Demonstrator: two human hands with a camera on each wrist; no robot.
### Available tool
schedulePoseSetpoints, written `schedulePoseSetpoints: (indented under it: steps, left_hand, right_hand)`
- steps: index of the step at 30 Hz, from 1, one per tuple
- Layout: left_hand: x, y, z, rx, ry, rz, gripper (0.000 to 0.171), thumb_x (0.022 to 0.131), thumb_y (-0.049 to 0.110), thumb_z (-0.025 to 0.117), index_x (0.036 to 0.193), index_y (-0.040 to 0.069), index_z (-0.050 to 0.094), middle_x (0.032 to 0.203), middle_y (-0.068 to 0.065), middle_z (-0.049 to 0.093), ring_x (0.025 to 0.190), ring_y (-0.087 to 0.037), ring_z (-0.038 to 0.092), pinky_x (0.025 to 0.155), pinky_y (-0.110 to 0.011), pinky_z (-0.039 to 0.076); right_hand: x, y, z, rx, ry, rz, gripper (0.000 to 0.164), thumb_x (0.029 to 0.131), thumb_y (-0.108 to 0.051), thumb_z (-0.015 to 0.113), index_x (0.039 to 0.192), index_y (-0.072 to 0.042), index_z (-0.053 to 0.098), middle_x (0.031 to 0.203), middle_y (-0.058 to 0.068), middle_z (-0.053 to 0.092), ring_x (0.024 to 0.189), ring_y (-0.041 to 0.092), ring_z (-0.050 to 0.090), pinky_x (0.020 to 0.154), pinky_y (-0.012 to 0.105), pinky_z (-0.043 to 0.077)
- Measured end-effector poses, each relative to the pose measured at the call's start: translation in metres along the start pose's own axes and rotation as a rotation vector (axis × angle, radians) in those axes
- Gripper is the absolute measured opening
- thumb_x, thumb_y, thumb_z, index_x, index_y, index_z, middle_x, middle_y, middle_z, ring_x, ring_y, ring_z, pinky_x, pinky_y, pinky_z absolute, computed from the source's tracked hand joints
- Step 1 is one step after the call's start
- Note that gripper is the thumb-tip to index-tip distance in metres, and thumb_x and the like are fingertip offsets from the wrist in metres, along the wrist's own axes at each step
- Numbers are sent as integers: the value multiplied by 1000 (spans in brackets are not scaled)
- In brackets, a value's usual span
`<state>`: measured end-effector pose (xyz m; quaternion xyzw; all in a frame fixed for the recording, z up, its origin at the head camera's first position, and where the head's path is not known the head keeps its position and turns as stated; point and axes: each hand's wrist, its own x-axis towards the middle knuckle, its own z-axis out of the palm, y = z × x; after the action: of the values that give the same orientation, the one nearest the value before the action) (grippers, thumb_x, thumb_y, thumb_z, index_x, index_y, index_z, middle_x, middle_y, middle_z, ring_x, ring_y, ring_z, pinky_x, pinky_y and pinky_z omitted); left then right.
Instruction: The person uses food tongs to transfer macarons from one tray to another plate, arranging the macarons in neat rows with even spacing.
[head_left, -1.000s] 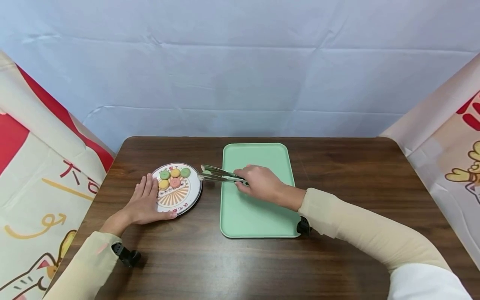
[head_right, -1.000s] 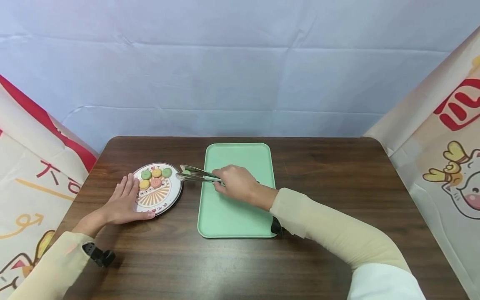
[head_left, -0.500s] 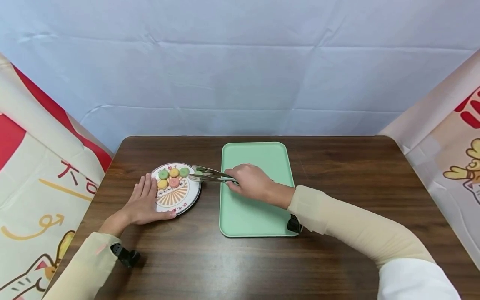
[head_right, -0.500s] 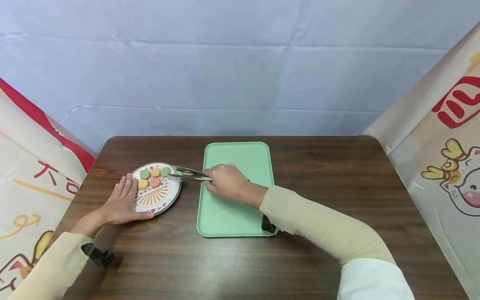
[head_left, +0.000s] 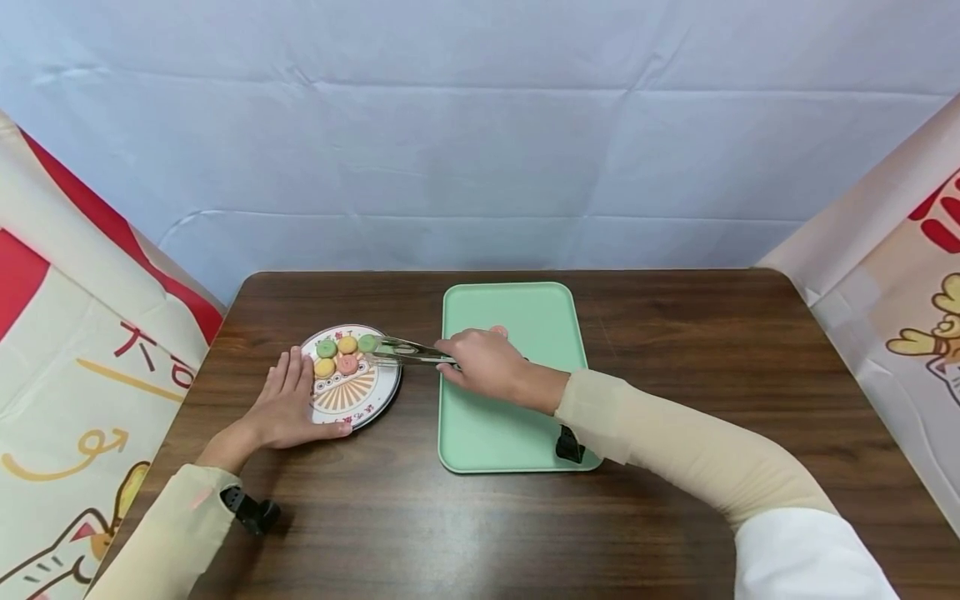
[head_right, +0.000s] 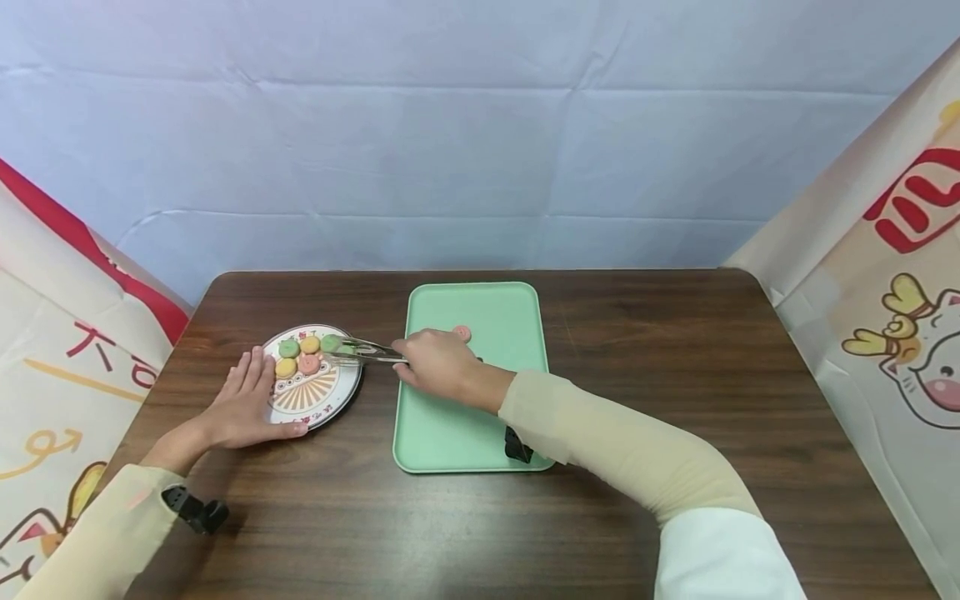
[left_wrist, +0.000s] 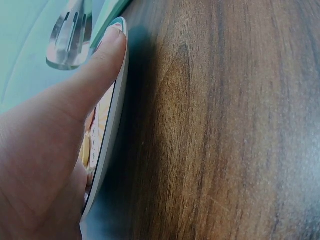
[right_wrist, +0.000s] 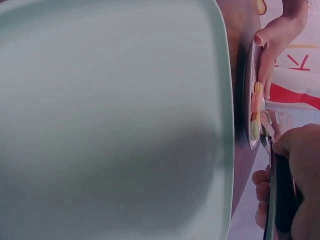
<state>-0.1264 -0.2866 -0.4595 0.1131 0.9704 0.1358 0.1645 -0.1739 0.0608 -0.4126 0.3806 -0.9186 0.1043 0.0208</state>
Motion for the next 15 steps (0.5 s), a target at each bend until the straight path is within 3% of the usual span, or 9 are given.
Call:
schedulePoseSetpoints:
  steps: [4, 7, 11, 15]
  left_hand:
    - [0, 0, 0, -2, -2, -2, 147, 73, 86, 64, 154, -17, -4, 161, -35, -19, 149, -51, -17, 118, -67, -5]
    - [0, 0, 0, -6, -3, -2, 147, 73, 85, 64, 154, -17, -5, 161, -35, -20, 149, -51, -18, 118, -67, -5]
    - [0, -1, 0, -5, -5, -1, 147, 73, 85, 64, 154, -17, -5, 161, -34, -20, 149, -50, -18, 118, -66, -5]
    - [1, -2, 0, -4, -7, -2, 147, 74, 85, 64, 154, -16, -6, 161, -34, -20, 149, -50, -19, 118, -66, -6]
  right_hand:
    - [5, -3, 2, -4, -12, -1, 30, 101, -28, 63, 127, -14, 70, 103, -4, 76, 75, 9, 60, 57, 36, 16]
    - [8, -4, 5, 13, -20, -18, 29, 101, -25, 63, 125, -10, 70, 104, 0, 76, 82, 11, 67, 53, 31, 29]
    - [12, -5, 8, 33, -29, -40, 27, 101, -22, 63, 121, -6, 70, 104, 4, 76, 92, 15, 72, 66, 27, 50]
    - [14, -5, 10, 28, -31, -35, 20, 101, -22, 62, 112, -8, 71, 96, 3, 75, 85, 15, 70, 59, 28, 49]
